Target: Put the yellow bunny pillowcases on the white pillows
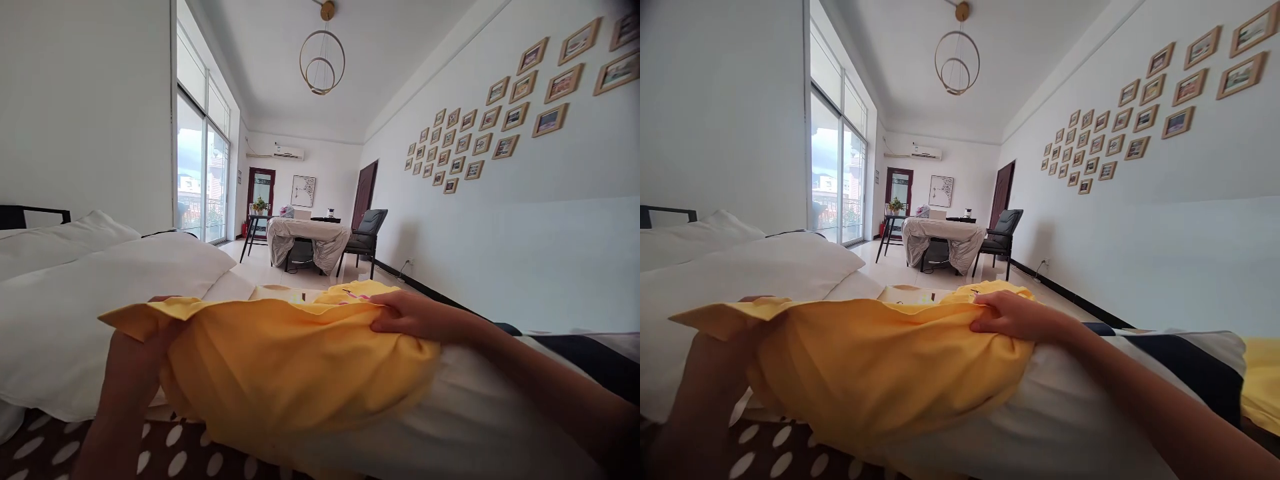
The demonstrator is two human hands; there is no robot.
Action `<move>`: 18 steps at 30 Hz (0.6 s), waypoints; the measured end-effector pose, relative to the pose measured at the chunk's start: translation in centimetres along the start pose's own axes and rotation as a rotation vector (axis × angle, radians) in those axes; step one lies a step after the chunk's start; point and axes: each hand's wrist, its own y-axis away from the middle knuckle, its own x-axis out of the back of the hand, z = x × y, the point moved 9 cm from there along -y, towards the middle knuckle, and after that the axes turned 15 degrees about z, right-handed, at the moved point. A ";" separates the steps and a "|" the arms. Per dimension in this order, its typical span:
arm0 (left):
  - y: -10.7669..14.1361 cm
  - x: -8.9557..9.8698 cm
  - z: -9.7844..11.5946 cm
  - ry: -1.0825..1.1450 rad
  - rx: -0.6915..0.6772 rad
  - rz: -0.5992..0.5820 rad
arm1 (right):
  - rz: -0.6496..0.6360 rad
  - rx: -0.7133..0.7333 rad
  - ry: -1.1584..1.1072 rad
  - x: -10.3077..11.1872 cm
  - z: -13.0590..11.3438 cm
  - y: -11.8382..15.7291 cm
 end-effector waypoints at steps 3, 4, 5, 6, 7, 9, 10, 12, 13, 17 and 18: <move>-0.4 -1.4 1.4 -0.068 0.020 -0.131 | 0.075 0.035 0.042 0.5 0.9 -0.3; -0.5 -1.9 1.6 -0.096 0.024 -0.167 | 0.111 0.033 0.072 0.9 1.4 -0.4; -0.8 -2.4 1.5 -0.122 0.037 -0.199 | 0.152 0.023 0.101 1.6 2.1 -0.6; -1.0 -2.9 1.3 -0.151 0.051 -0.229 | 0.194 0.011 0.130 2.2 2.7 -0.7; -1.4 -3.4 0.9 -0.182 0.060 -0.252 | 0.232 0.005 0.155 2.8 3.2 -0.8; -2.3 -4.1 0.2 -0.254 0.038 -0.291 | 0.277 0.018 0.199 3.7 3.7 -0.9; -2.8 -4.4 -0.1 -0.280 0.013 -0.311 | 0.283 0.040 0.215 3.9 3.8 -0.7; -3.6 -4.9 -0.5 -0.295 -0.007 -0.348 | 0.295 0.100 0.242 4.2 3.6 0.1; -3.9 -5.1 -0.7 -0.290 -0.001 -0.369 | 0.313 0.135 0.256 4.3 3.3 0.8; -4.4 -6.0 -0.9 -0.345 0.024 -0.461 | 0.417 0.349 0.366 3.4 1.1 4.9; -4.4 -6.1 -0.6 -0.381 0.003 -0.470 | 0.442 0.400 0.411 2.7 0.4 5.8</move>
